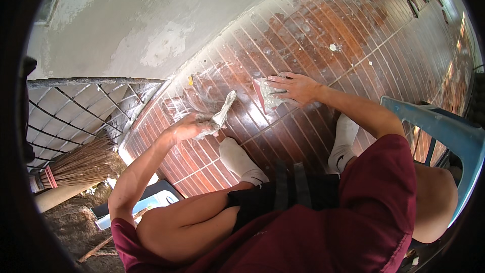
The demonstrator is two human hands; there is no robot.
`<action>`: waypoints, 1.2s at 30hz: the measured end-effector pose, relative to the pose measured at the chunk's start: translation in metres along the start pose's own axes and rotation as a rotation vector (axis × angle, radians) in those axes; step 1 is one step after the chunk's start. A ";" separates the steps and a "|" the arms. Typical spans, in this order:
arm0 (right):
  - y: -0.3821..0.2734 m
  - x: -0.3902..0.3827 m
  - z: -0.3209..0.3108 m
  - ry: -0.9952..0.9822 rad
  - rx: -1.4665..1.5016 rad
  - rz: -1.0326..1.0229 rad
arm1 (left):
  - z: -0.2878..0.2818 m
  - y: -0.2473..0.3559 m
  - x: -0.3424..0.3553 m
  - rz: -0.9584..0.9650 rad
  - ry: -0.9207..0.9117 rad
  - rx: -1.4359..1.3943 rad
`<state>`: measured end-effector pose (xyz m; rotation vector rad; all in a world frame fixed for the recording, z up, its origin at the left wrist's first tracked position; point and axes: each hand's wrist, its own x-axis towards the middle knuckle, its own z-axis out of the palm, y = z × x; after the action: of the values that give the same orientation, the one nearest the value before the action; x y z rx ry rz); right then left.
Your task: The person applies plaster to a wall using a trowel and a cloth. They repeatedly scoop plaster from the cloth onto the trowel and spread it across the wall surface, smoothing it out.
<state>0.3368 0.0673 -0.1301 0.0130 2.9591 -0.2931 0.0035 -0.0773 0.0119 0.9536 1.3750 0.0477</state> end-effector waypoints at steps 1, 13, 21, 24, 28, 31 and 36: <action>-0.002 0.003 -0.001 0.124 0.030 0.040 | -0.001 -0.001 0.000 -0.043 0.001 0.051; -0.012 0.020 -0.003 0.189 0.098 0.192 | -0.007 -0.002 0.011 -0.006 -0.066 0.011; -0.011 0.019 0.004 0.195 0.026 0.216 | -0.006 -0.004 0.009 0.023 -0.047 0.113; -0.011 0.025 0.008 0.218 0.013 0.165 | -0.005 -0.003 0.007 0.016 -0.051 0.067; -0.011 0.027 0.006 0.221 -0.004 0.198 | -0.005 -0.002 0.008 0.036 -0.059 0.071; -0.009 0.028 0.001 0.203 0.008 0.140 | -0.005 -0.003 0.007 0.014 -0.068 0.058; -0.003 0.029 -0.002 0.148 -0.005 0.077 | -0.005 -0.005 0.007 0.044 -0.053 0.055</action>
<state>0.3081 0.0643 -0.1319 0.1544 3.0965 -0.2858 -0.0015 -0.0743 0.0039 1.0243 1.3122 0.0174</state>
